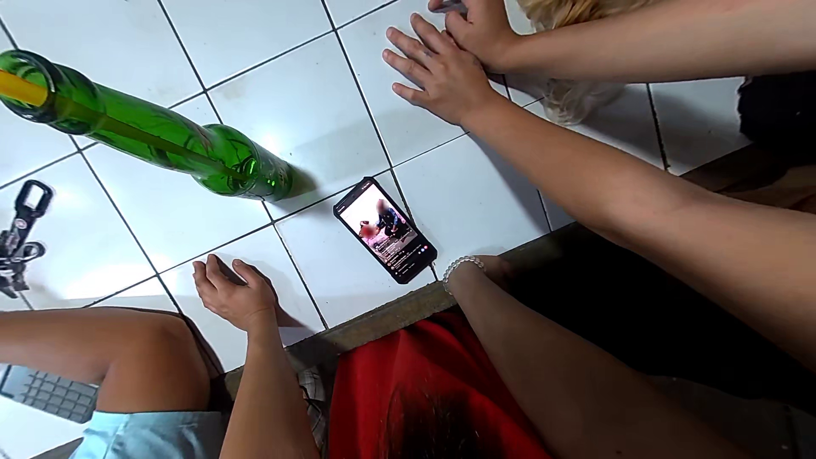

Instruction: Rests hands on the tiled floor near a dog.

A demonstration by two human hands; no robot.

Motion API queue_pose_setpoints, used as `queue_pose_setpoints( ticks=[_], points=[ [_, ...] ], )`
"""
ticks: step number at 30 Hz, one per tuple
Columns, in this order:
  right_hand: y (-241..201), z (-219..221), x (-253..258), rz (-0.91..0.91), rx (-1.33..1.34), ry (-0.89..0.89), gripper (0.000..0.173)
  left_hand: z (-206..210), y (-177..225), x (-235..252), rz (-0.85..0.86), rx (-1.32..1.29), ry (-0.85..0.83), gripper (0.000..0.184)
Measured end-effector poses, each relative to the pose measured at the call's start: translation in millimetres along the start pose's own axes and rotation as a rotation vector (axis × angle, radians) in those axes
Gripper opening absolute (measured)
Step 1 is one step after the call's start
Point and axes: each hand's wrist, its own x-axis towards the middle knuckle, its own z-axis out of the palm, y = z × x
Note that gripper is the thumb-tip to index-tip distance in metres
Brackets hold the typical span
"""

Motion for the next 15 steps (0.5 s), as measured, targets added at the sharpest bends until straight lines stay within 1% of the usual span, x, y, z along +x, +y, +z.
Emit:
queue_pose_setpoints(
  ticks=[2,3,4,5,6,7,9,11,12,15],
  points=[
    [4,-1,0,-0.033,-0.034,-0.005,0.053,0,0,0,0.0,-0.002,0.0,0.051],
    [7,-5,0,-0.053,-0.032,-0.049,0.053,0,1,0,-0.004,-0.003,-0.001,0.051],
    [10,-10,1,-0.048,0.053,-0.104,0.053,0,1,0,-0.007,-0.005,0.0,0.051],
    [13,-15,2,-0.017,0.222,-0.129,0.053,0,1,0,-0.009,-0.007,0.003,0.051],
    [17,-17,3,-0.013,0.281,-0.148,0.053,0,1,0,-0.012,-0.007,0.004,0.051],
    [19,-16,3,-0.037,0.24,-0.157,0.054,0,2,0,-0.015,-0.008,0.004,0.051],
    [21,-11,2,-0.13,0.001,-0.133,0.054,0,2,0,-0.02,-0.008,0.001,0.051],
    [22,-8,1,-0.195,-0.162,-0.104,0.055,-1,2,0,-0.016,-0.006,0.0,0.051],
    [23,-7,1,-0.209,-0.199,-0.099,0.055,-1,3,0,-0.015,-0.004,0.001,0.051],
    [23,-5,1,-0.182,-0.15,-0.086,0.056,-1,3,0,-0.016,-0.002,0.004,0.05]
  ],
)
